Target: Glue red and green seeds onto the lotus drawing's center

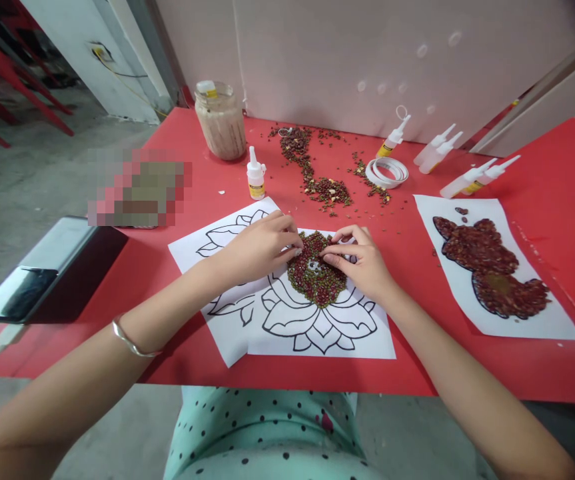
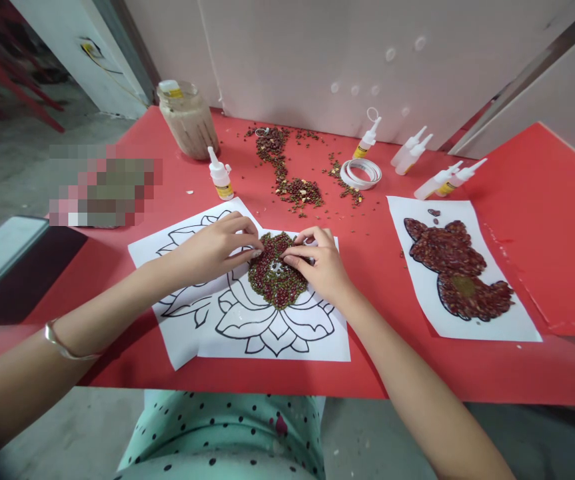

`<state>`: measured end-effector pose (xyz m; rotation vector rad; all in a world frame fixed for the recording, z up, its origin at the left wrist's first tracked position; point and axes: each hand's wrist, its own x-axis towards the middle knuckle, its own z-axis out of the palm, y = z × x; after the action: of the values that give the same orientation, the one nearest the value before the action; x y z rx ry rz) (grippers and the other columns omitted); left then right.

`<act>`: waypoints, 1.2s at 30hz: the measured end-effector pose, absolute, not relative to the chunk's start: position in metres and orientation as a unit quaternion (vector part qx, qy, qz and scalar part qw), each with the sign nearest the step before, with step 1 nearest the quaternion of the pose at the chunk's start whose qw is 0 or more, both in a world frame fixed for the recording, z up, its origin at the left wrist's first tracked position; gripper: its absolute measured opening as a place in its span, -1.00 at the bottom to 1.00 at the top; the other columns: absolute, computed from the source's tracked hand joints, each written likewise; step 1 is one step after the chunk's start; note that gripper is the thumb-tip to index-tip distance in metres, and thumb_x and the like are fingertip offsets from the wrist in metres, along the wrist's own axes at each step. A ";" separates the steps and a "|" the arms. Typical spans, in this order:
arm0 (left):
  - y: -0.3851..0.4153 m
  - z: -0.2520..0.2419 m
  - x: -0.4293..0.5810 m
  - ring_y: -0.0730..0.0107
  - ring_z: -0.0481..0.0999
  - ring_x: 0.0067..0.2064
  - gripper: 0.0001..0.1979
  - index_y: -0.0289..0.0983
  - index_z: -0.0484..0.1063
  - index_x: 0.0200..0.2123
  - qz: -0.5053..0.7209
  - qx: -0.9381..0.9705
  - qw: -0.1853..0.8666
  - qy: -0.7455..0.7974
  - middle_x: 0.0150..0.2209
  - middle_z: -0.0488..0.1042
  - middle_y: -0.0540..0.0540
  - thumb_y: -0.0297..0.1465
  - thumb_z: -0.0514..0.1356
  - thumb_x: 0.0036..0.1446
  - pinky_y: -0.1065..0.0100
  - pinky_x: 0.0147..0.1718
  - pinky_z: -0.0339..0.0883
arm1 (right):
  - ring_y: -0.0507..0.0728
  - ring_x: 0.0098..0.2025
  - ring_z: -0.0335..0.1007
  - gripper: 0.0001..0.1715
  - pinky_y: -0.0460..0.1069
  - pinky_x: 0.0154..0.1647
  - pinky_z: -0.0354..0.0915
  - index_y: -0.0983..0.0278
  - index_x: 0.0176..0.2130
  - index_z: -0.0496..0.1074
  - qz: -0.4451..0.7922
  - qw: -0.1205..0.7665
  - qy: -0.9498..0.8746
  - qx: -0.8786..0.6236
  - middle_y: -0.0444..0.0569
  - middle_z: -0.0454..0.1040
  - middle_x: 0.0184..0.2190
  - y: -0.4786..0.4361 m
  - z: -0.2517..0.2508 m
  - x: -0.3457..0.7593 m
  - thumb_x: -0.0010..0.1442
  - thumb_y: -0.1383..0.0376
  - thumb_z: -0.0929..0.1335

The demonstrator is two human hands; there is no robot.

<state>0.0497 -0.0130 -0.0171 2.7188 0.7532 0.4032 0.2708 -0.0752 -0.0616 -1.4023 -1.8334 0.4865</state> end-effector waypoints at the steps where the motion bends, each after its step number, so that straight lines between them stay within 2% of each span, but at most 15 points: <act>1: -0.013 -0.017 0.050 0.28 0.32 -0.19 -0.77 -0.29 0.52 -0.25 0.139 0.944 0.146 0.262 -0.24 0.43 -0.16 -0.41 0.05 0.23 0.26 -0.19 0.28 | 0.15 -0.13 0.23 -0.89 0.19 0.00 0.26 0.09 -0.34 0.58 0.189 0.382 -0.719 -0.549 -0.04 0.36 -0.24 -0.075 -0.062 0.271 0.10 0.29 0.41; 26: -0.015 -0.015 0.050 0.28 0.33 -0.18 -0.79 -0.30 0.52 -0.25 0.137 0.943 0.144 0.267 -0.24 0.42 -0.15 -0.42 0.07 0.23 0.27 -0.20 0.27 | 0.14 -0.12 0.24 -0.89 0.16 -0.02 0.26 0.09 -0.36 0.58 0.187 0.387 -0.722 -0.542 -0.05 0.37 -0.25 -0.077 -0.060 0.269 0.10 0.28 0.40; 29: -0.014 -0.014 0.049 0.28 0.33 -0.17 -0.78 -0.29 0.51 -0.24 0.138 0.941 0.151 0.270 -0.24 0.42 -0.15 -0.41 0.06 0.23 0.26 -0.18 0.28 | 0.12 -0.13 0.28 -0.89 0.14 -0.01 0.26 0.08 -0.35 0.58 0.212 0.421 -0.684 -0.557 -0.07 0.36 -0.27 -0.076 -0.057 0.273 0.10 0.27 0.40; 34: -0.009 -0.013 0.053 0.27 0.33 -0.13 -0.78 -0.29 0.47 -0.17 0.143 0.934 0.142 0.295 -0.21 0.38 -0.16 -0.39 0.06 0.23 0.23 -0.12 0.29 | 0.07 -0.26 0.32 -0.86 0.06 -0.17 0.28 0.13 -0.33 0.58 0.232 0.522 -0.552 -0.608 -0.09 0.36 -0.32 -0.067 -0.056 0.295 0.05 0.19 0.43; 36: -0.002 -0.014 0.061 0.25 0.33 -0.12 -0.77 -0.32 0.45 -0.13 0.128 0.935 0.123 0.305 -0.18 0.37 -0.17 -0.39 0.07 0.22 0.21 -0.10 0.28 | 0.08 -0.25 0.34 -0.83 0.06 -0.15 0.28 0.15 -0.35 0.57 0.239 0.567 -0.503 -0.607 -0.08 0.40 -0.32 -0.062 -0.058 0.303 0.03 0.15 0.43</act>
<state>0.0606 -0.0025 -0.0137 2.7279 0.8908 0.3739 0.3030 -0.0624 -0.0583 -1.4271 -1.1811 0.5611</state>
